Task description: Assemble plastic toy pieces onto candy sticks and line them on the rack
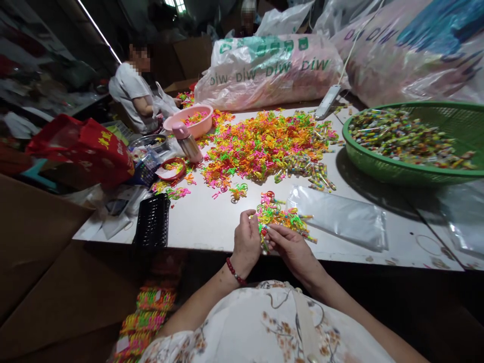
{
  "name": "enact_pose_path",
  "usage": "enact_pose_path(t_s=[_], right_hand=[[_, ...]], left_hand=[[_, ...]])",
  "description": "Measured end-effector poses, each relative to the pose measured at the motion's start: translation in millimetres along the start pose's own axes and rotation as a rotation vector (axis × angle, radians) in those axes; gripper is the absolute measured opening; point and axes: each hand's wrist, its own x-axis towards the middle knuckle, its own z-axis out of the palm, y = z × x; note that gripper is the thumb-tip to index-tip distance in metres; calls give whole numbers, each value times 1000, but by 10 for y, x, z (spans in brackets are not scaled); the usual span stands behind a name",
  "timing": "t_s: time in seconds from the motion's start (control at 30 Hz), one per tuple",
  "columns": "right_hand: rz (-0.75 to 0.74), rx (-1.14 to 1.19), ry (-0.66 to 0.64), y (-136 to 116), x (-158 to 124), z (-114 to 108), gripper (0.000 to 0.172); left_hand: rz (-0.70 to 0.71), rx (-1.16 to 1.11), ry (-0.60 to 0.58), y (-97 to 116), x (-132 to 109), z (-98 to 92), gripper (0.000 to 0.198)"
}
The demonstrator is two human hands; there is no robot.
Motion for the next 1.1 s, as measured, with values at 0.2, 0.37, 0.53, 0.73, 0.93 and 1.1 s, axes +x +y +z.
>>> enact_pose_path(t_s=[0.2, 0.37, 0.53, 0.73, 0.93, 1.1], right_hand=[[-10, -25, 20, -10, 4, 5, 28], [-51, -96, 32, -17, 4, 23, 31], [-61, -72, 57, 34, 20, 24, 28], [-30, -29, 71, 53, 14, 18, 29], [67, 89, 26, 11, -12, 33, 27], [120, 161, -8, 38, -1, -10, 25]], left_hand=[[30, 37, 9, -29, 20, 4, 30], [25, -27, 2, -23, 15, 5, 28], [-12, -78, -14, -5, -21, 27, 28], [-32, -84, -9, -19, -38, 47, 28], [-27, -64, -6, -18, -31, 46, 28], [-56, -41, -18, -14, -8, 33, 25]])
